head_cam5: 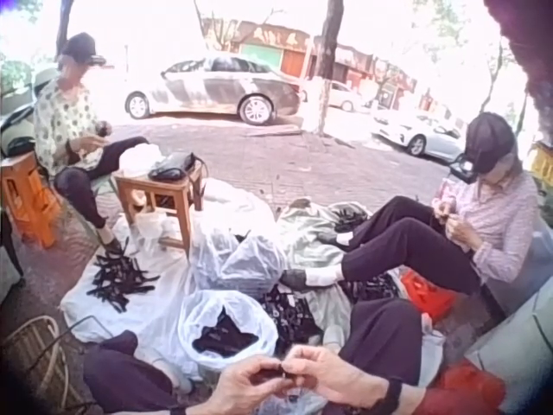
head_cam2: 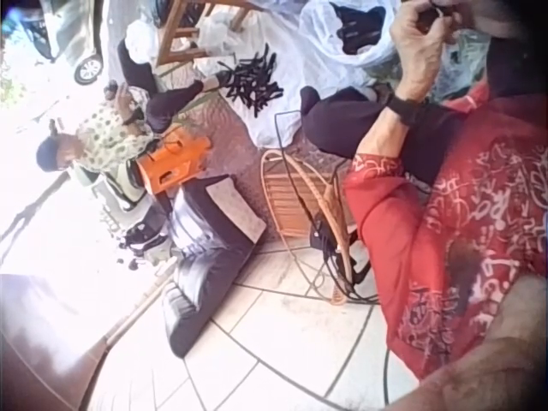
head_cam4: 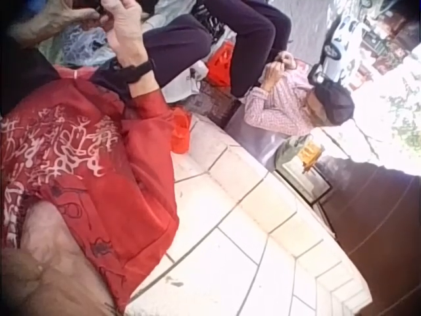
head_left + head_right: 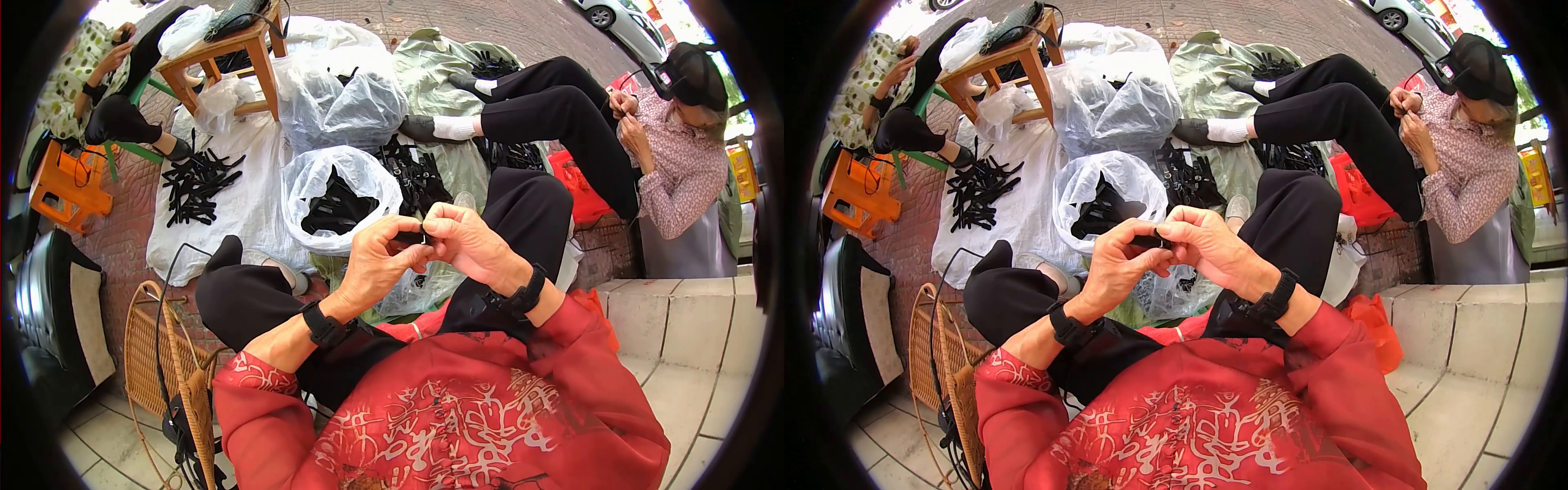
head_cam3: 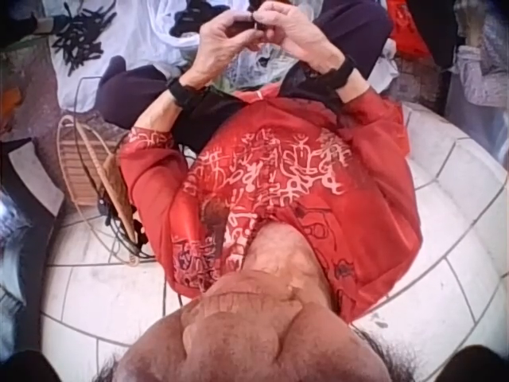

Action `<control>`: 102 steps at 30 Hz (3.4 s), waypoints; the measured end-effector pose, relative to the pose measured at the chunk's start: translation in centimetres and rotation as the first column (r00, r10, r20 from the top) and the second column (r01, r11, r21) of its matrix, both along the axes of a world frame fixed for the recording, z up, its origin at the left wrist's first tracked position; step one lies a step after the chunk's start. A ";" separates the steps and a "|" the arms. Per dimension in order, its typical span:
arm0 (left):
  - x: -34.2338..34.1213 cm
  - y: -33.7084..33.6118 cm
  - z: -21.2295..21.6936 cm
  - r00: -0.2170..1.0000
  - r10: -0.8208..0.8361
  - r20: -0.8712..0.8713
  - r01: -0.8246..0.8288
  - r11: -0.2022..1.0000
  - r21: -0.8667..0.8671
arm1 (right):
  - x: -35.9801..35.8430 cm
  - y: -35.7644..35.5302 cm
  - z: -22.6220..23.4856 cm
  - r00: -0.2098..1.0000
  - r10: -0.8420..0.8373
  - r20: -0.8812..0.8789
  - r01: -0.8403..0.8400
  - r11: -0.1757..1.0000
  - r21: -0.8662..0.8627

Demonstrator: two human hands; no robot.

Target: The recorder is manually assembling small black plastic components while sitting outdoors.

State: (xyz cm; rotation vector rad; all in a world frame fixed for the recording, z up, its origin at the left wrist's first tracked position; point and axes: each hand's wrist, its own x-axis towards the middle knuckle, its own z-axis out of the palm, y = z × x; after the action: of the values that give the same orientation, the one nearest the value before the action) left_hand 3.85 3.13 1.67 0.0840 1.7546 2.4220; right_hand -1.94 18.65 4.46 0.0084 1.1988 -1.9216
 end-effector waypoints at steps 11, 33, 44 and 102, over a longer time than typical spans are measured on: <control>-0.3 -0.6 0.8 0.999 -0.045 0.011 0.045 0.998 0.032 | 0.4 0.0 0.2 0.996 -0.005 -0.086 0.007 1.000 0.023; -0.1 -1.2 0.6 0.996 -0.042 0.081 0.028 0.986 0.166 | 0.3 -0.6 0.8 0.999 0.030 0.029 -0.029 0.999 -0.033; 0.1 -1.3 0.5 0.996 -0.041 0.084 0.020 0.971 0.239 | 0.5 -1.0 2.1 0.999 0.040 0.018 -0.040 0.999 0.018; 0.9 -2.0 1.9 0.995 -0.099 -0.007 0.099 0.994 0.055 | 0.6 -1.4 2.7 0.927 0.223 -0.302 -0.162 0.963 0.215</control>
State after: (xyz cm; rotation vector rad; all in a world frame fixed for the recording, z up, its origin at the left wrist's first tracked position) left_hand 4.76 1.09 3.60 0.1779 1.6447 2.4013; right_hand -1.31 17.28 7.12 -0.3282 1.5347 -1.6721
